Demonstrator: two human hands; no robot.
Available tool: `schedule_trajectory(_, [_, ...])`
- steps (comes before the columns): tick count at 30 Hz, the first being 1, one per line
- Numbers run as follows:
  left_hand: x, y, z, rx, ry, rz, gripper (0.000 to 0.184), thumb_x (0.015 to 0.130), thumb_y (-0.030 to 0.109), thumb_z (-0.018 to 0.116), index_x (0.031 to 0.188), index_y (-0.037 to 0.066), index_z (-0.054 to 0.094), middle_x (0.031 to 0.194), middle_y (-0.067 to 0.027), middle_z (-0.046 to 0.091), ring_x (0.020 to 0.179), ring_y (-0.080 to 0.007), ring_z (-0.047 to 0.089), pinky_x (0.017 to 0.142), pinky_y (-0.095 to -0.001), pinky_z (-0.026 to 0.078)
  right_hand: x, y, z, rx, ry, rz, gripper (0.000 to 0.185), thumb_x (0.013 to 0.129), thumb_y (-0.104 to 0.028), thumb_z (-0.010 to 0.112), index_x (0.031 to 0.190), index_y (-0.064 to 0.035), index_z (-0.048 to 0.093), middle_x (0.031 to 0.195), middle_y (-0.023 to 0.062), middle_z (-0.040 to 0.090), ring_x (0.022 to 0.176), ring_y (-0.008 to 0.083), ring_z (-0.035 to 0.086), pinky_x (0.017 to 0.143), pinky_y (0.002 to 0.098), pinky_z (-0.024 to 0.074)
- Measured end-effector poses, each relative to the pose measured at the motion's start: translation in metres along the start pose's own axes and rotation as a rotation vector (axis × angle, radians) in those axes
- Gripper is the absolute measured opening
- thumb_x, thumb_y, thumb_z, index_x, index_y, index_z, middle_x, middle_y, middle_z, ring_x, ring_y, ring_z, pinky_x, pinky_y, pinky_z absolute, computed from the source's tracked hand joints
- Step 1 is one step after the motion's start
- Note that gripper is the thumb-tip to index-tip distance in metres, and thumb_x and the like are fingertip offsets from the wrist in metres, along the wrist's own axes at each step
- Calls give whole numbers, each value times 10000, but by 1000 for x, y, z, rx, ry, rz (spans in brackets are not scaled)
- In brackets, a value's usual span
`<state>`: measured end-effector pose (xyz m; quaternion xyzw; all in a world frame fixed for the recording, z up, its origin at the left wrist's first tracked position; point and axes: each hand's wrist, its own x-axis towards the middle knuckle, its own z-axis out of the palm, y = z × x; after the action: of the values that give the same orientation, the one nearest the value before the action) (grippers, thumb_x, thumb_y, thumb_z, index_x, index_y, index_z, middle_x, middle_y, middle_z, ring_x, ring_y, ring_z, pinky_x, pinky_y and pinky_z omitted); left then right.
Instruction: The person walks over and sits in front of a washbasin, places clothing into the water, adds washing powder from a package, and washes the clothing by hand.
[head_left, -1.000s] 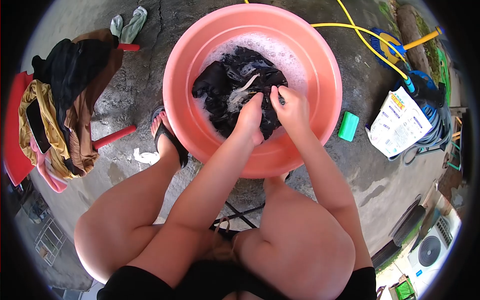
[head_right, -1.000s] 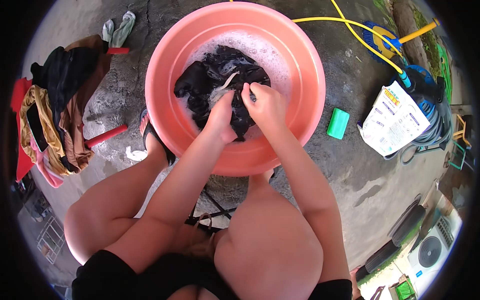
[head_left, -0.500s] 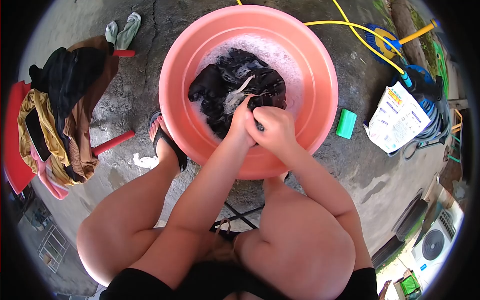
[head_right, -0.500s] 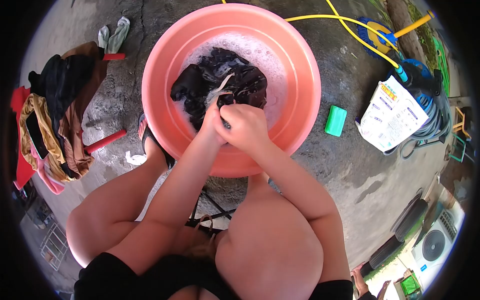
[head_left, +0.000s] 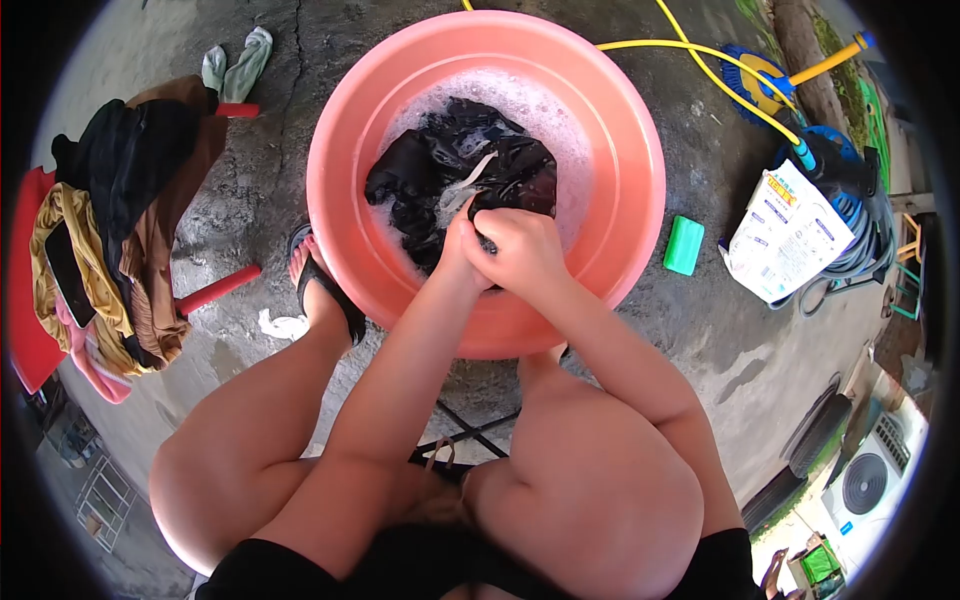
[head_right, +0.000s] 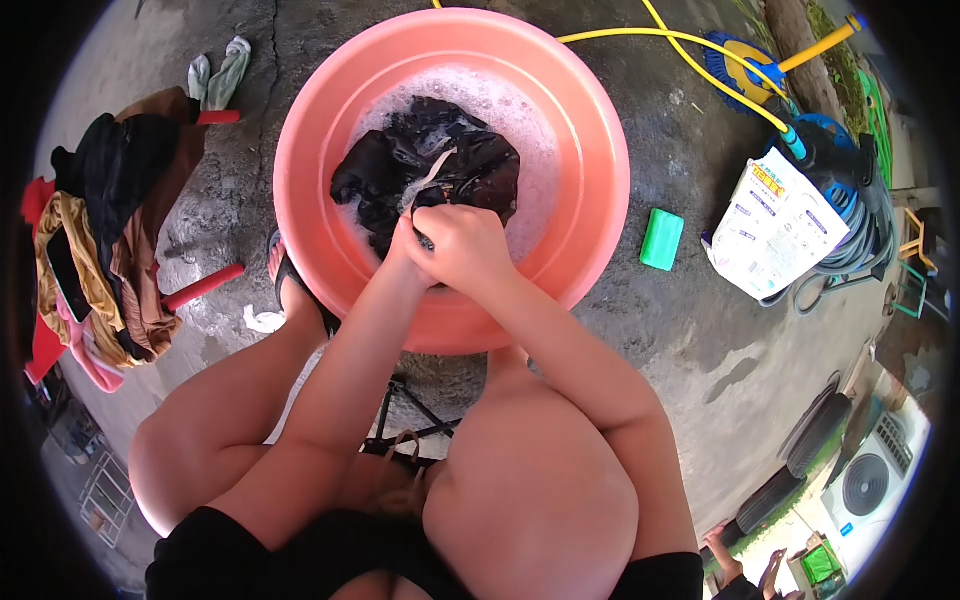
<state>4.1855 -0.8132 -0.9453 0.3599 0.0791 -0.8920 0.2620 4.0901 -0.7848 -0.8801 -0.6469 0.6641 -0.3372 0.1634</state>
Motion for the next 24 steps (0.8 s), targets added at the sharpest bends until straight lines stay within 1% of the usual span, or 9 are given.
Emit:
schedule_trajectory(2, [-8, 2, 37, 218, 353, -54, 341, 959, 344, 394, 1130, 97, 557, 1046, -89, 631, 917, -221, 634, 756, -352, 520, 4, 28, 7, -77, 52, 138, 304, 815, -228, 619, 585, -60, 513, 547, 107, 538, 499, 287, 561, 446, 387, 437])
schedule_trajectory(6, [-7, 2, 39, 234, 387, -62, 351, 957, 359, 405, 1137, 98, 556, 1076, -90, 622, 905, -226, 633, 758, -377, 524, 2, 29, -1, -104, 36, 143, 286, 815, -205, 623, 588, -63, 521, 564, 104, 561, 512, 280, 576, 457, 387, 443])
schedule_trajectory(9, [19, 5, -46, 837, -115, 505, 323, 919, 354, 489, 1086, 84, 554, 1047, -74, 618, 899, -201, 606, 741, -343, 502, -5, -9, -3, 63, 13, -83, 267, 786, -197, 642, 581, -77, 522, 545, 80, 548, 498, 261, 570, 468, 375, 448])
schedule_trajectory(10, [16, 6, -45, 801, -136, 523, 317, 916, 342, 476, 1067, 73, 549, 1054, -72, 609, 921, -203, 600, 754, -361, 504, -5, -12, -1, 88, 19, -98, 263, 780, -195, 645, 579, -80, 521, 541, 75, 545, 495, 256, 568, 470, 372, 448])
schedule_trajectory(12, [9, 6, -32, -27, -312, -53, 333, 931, 336, 430, 1082, 63, 545, 1064, -95, 611, 940, -216, 602, 784, -381, 505, -3, -1, 1, 82, 25, -27, 333, 798, -212, 642, 570, -54, 457, 543, 106, 492, 490, 289, 523, 448, 388, 404])
schedule_trajectory(13, [-2, 3, 17, 244, 268, -61, 347, 939, 334, 410, 1109, 66, 552, 1053, -104, 622, 928, -228, 611, 800, -394, 508, 1, 13, 2, -6, 18, 59, 308, 801, -219, 636, 581, -59, 492, 551, 105, 523, 502, 288, 548, 457, 388, 425])
schedule_trajectory(16, [-13, 8, 48, 259, 298, -132, 397, 969, 378, 330, 1133, 92, 551, 1090, -97, 612, 939, -245, 623, 812, -388, 519, 8, 40, -3, -111, 65, 216, 304, 824, -240, 616, 598, -57, 526, 560, 120, 546, 518, 303, 570, 464, 401, 441])
schedule_trajectory(19, [-11, 1, 37, 217, 196, -6, 344, 948, 366, 415, 1091, 95, 572, 993, -80, 633, 822, -234, 629, 742, -372, 518, -3, 5, -8, 12, 41, 63, 289, 808, -225, 628, 590, -69, 519, 545, 102, 536, 496, 284, 559, 462, 391, 443])
schedule_trajectory(24, [-3, -15, 18, 342, 346, -85, 386, 965, 406, 349, 1114, 122, 564, 1066, -74, 621, 962, -216, 612, 818, -382, 499, -9, 13, 4, 40, 4, 16, 268, 773, -203, 634, 567, -82, 514, 547, 93, 540, 499, 281, 561, 463, 387, 438])
